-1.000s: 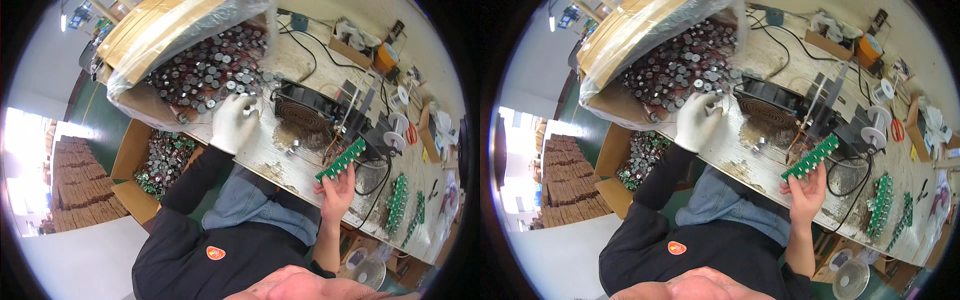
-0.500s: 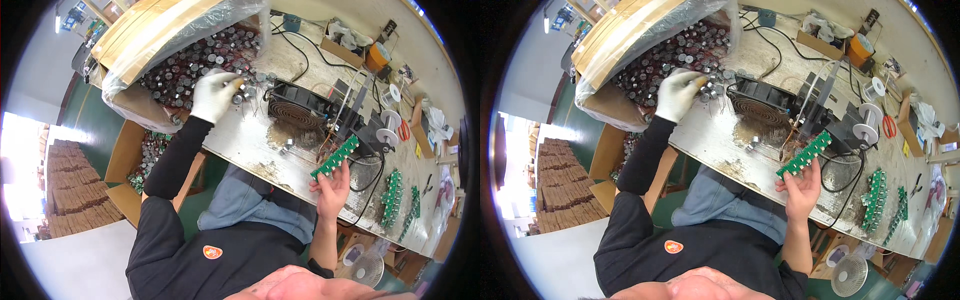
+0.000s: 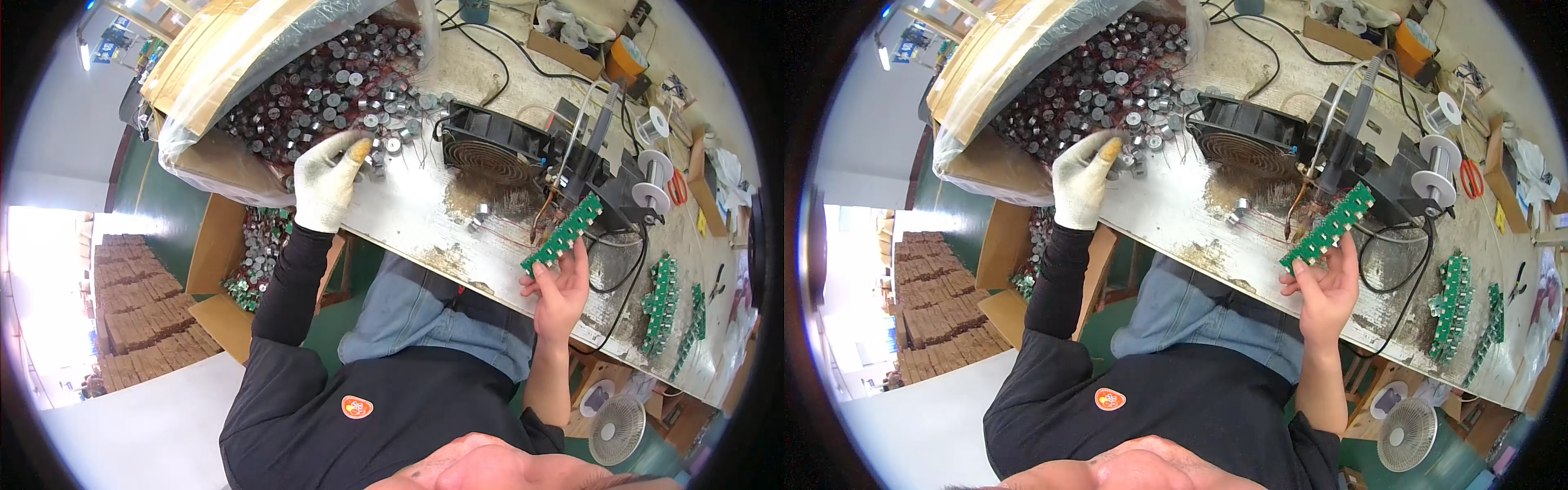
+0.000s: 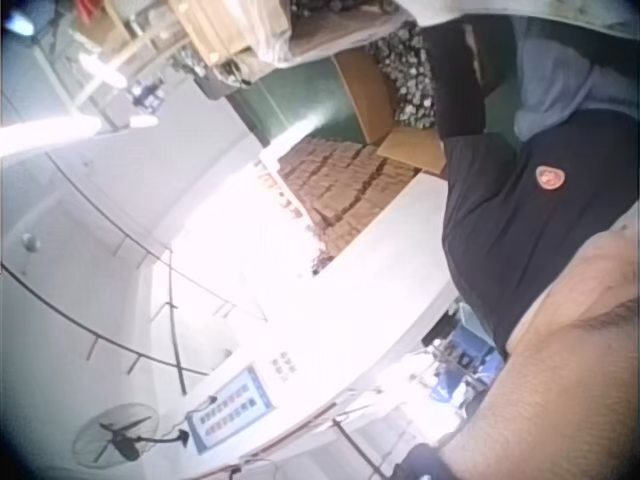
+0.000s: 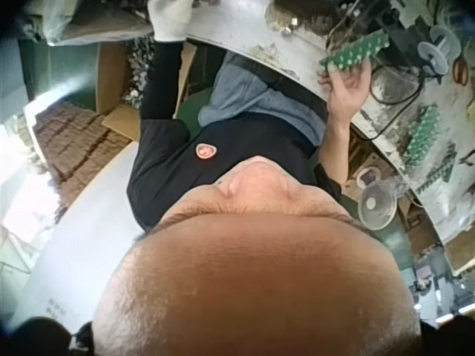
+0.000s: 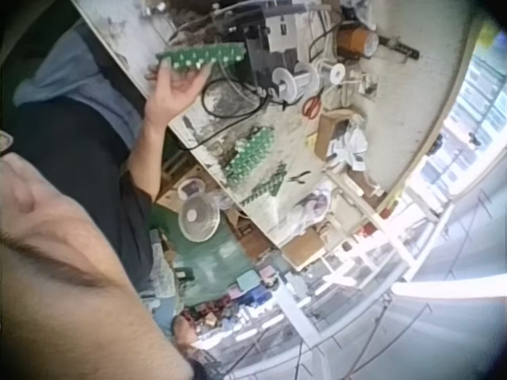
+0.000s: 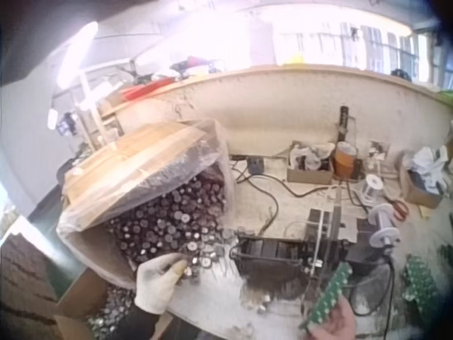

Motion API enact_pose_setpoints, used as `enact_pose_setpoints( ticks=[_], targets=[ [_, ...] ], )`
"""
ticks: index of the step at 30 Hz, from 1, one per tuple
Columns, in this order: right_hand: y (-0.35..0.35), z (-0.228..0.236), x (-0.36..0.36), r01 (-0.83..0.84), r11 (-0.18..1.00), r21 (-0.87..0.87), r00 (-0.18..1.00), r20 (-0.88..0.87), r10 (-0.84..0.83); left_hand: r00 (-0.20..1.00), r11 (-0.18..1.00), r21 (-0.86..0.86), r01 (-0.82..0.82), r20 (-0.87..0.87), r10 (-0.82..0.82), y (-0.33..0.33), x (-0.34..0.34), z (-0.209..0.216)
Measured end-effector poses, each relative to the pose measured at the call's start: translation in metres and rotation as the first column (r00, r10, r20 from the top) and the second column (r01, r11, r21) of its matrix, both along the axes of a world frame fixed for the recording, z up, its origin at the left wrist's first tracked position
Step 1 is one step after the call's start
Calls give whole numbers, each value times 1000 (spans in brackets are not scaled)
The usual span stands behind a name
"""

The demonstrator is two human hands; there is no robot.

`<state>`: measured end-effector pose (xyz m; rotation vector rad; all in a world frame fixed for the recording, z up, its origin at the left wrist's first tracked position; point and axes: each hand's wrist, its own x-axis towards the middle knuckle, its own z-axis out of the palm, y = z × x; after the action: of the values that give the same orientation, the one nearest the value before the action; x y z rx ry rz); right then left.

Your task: Soldering electronic components onto a printed circuit board at a workbench.

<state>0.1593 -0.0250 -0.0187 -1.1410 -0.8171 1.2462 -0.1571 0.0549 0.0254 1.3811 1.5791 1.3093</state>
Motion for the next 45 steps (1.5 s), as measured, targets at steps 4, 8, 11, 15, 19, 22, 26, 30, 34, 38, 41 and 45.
enact_pose_setpoints(
  ticks=[4,8,11,15,19,22,26,30,34,38,41,45],
  targets=[
    [-1,-2,1,9,1000,2,1000,-7,-9,978,964,173,-200,-22,207,-11,-3,-6],
    [1,-4,1,14,1000,3,1000,-13,-14,904,920,255,-298,-234,358,-37,7,-26],
    [0,-3,2,-7,1000,11,1000,-14,7,763,960,185,-210,-583,279,-32,17,-40],
    [-2,-2,4,-3,1000,19,1000,-10,3,659,954,166,-249,-693,293,-7,27,-37],
    [-3,-3,5,-2,1000,8,998,-66,2,650,966,166,-198,-716,256,1,25,-41],
    [-3,-8,6,-10,999,44,995,-99,14,668,970,117,-212,-708,231,-8,22,-37],
    [-1,-9,7,-50,998,50,984,-168,58,644,973,196,-120,-731,226,-26,14,-45],
    [1,-6,8,-80,996,25,981,-177,84,733,976,142,-167,-644,219,-40,15,-27],
    [2,-3,8,-84,996,34,981,-172,89,919,962,58,-268,-286,273,-39,13,-24],
    [0,-2,10,-68,997,22,986,-151,71,985,991,97,-89,156,73,-39,39,-18],
    [-1,-4,9,-70,997,37,985,-156,75,960,989,-86,124,261,-98,-48,67,-21],
    [0,-6,8,-70,997,39,984,-161,76,897,940,-169,297,386,-214,-61,91,-28]
  ],
)
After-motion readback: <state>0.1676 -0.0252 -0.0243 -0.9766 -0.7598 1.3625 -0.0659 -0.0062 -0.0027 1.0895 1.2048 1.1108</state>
